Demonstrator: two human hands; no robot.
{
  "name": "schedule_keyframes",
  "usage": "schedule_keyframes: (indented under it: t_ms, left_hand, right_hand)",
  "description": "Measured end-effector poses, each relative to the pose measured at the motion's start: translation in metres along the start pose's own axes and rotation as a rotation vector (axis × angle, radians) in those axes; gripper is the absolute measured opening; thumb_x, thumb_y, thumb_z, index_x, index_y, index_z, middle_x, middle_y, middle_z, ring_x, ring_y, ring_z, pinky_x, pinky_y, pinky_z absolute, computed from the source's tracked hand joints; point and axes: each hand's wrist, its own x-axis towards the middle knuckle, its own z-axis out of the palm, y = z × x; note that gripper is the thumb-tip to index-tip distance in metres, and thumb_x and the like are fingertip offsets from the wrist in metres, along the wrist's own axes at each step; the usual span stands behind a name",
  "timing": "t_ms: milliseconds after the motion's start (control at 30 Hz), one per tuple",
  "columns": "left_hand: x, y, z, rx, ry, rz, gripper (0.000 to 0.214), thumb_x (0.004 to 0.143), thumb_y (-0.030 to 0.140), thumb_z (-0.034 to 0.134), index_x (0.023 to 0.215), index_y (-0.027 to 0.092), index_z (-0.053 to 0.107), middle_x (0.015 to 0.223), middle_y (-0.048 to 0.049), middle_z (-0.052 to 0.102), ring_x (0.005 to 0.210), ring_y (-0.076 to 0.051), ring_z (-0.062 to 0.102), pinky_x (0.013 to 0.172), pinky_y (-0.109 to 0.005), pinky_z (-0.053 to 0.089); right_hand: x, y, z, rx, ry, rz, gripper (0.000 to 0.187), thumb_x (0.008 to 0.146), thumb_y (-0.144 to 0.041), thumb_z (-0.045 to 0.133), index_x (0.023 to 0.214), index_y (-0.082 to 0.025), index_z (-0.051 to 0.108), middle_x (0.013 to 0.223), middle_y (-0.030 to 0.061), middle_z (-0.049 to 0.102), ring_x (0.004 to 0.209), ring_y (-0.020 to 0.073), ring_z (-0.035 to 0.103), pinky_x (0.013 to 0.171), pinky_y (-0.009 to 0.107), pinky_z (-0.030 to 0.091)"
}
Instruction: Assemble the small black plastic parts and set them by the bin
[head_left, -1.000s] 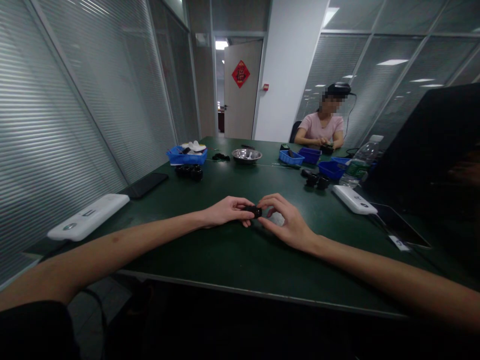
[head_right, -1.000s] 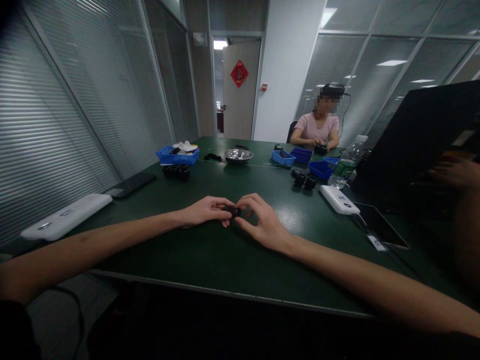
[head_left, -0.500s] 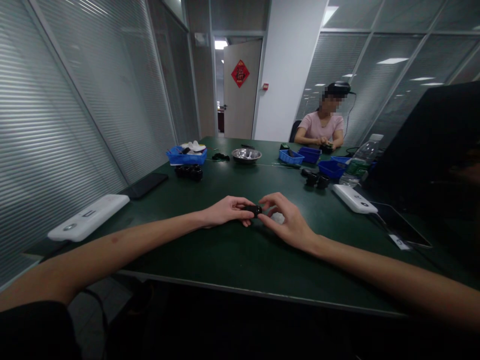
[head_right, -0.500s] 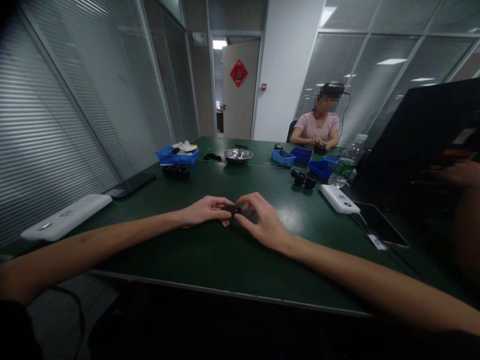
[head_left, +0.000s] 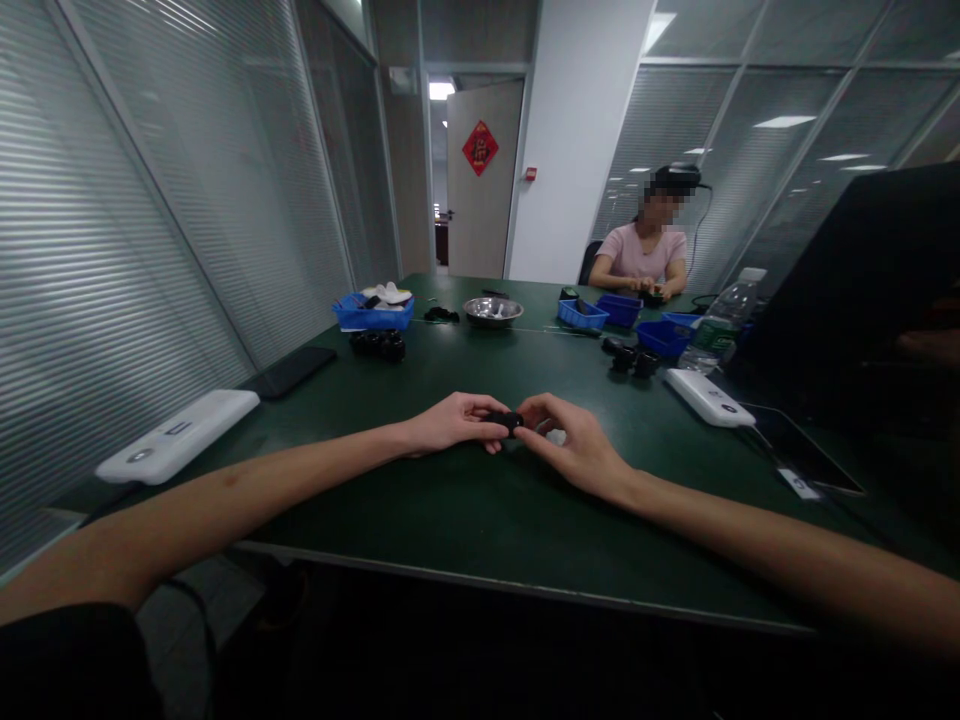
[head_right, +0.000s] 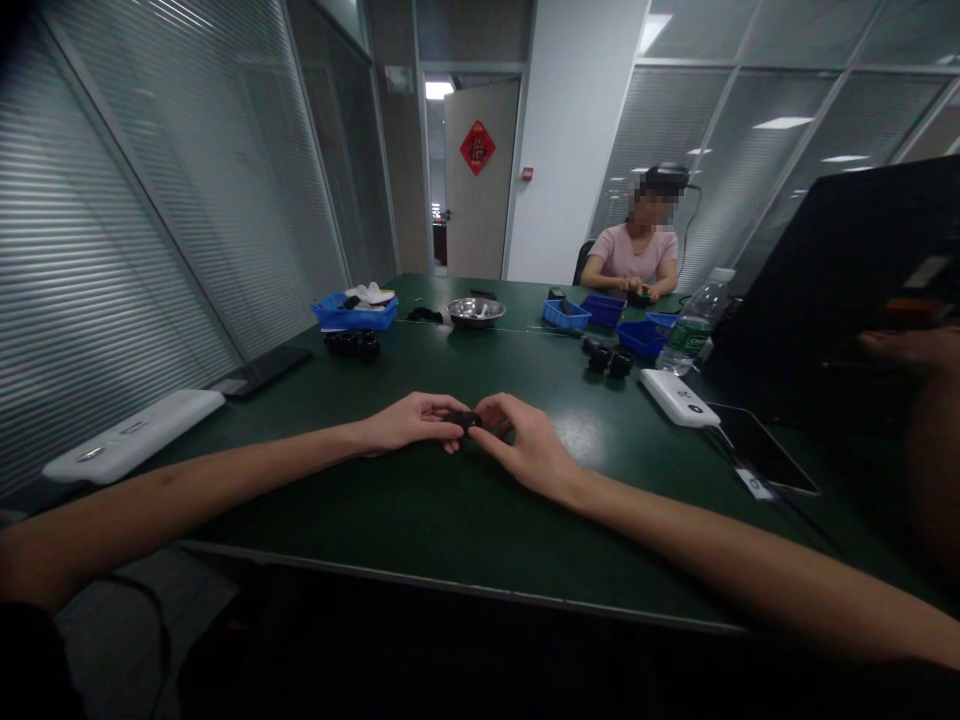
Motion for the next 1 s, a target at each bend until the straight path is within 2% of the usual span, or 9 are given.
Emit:
schedule_keyframes:
  t_ms: [200, 333, 467, 700, 833, 933, 1000]
  left_hand:
    - [0.0007, 0.0005, 0.0005, 0.008, -0.009, -0.002, 0.048, 0.082, 0.032, 0.084, 0.122, 0.011, 0.067, 0.103, -0.0094, 0.075, 0.083, -0.015, 0.073, 0.088, -0.036, 0.056]
    - [0.0005, 0.0009, 0.0011, 0.0, -0.011, 0.009, 0.048, 0.083, 0.032, 0.084, 0.122, 0.011, 0.067, 0.102, -0.0086, 0.075, 0.082, -0.015, 0.072, 0.087, -0.035, 0.056]
    - [0.0007, -0.0009, -0.0004, 0.004, -0.008, 0.005, 0.047, 0.083, 0.033, 0.084, 0.122, 0.011, 0.067, 0.097, -0.0075, 0.075, 0.083, -0.015, 0.073, 0.087, -0.035, 0.056]
    - [0.0006, -0.0014, -0.0008, -0.007, -0.014, 0.005, 0.045, 0.083, 0.03, 0.083, 0.121, 0.012, 0.068, 0.101, -0.008, 0.074, 0.083, -0.014, 0.072, 0.089, -0.035, 0.055]
    - [-0.0014, 0.0027, 0.001, -0.009, -0.01, 0.003, 0.047, 0.084, 0.03, 0.082, 0.124, 0.011, 0.067, 0.105, -0.0096, 0.074, 0.084, -0.015, 0.072, 0.089, -0.036, 0.055]
    - [-0.0019, 0.0033, 0.0011, -0.012, 0.004, -0.005, 0.049, 0.083, 0.029, 0.083, 0.125, 0.01, 0.066, 0.105, -0.0101, 0.074, 0.084, -0.015, 0.072, 0.09, -0.037, 0.056]
    - [-0.0014, 0.0018, 0.0004, -0.013, 0.007, 0.0, 0.048, 0.083, 0.029, 0.083, 0.124, 0.01, 0.067, 0.104, -0.0098, 0.074, 0.083, -0.015, 0.072, 0.089, -0.036, 0.056]
  right_hand:
    - [-0.0009, -0.0009, 0.0011, -0.028, -0.006, -0.149, 0.018, 0.095, -0.021, 0.067, 0.112, -0.023, 0.063, 0.116, 0.0078, 0.063, 0.097, 0.0211, 0.065, 0.082, 0.037, 0.06]
    - [-0.0011, -0.0015, 0.0015, -0.027, 0.02, -0.057, 0.027, 0.094, -0.03, 0.071, 0.118, -0.022, 0.06, 0.111, 0.0072, 0.065, 0.092, 0.0209, 0.067, 0.075, 0.035, 0.059]
    - [-0.0011, -0.0013, 0.0004, -0.026, -0.005, 0.015, 0.017, 0.103, -0.035, 0.059, 0.113, -0.022, 0.062, 0.099, 0.0046, 0.07, 0.085, 0.0193, 0.068, 0.068, 0.032, 0.057]
    - [-0.0005, -0.0038, 0.0005, -0.027, -0.003, -0.15, 0.016, 0.097, -0.023, 0.066, 0.112, -0.023, 0.062, 0.114, 0.0078, 0.065, 0.095, 0.0208, 0.067, 0.081, 0.037, 0.06]
    - [-0.0009, -0.0027, 0.0003, -0.019, 0.034, -0.054, 0.026, 0.096, -0.031, 0.069, 0.119, -0.022, 0.06, 0.113, 0.0075, 0.067, 0.096, 0.0217, 0.069, 0.078, 0.036, 0.061]
    - [-0.001, -0.0014, -0.0005, -0.026, 0.008, 0.028, 0.02, 0.1, -0.036, 0.064, 0.115, -0.022, 0.062, 0.101, 0.0053, 0.071, 0.088, 0.0204, 0.07, 0.075, 0.035, 0.061]
    - [-0.0009, -0.0013, -0.0007, -0.026, -0.016, 0.008, 0.017, 0.1, -0.034, 0.064, 0.112, -0.022, 0.063, 0.099, 0.0051, 0.071, 0.086, 0.0199, 0.07, 0.076, 0.035, 0.061]
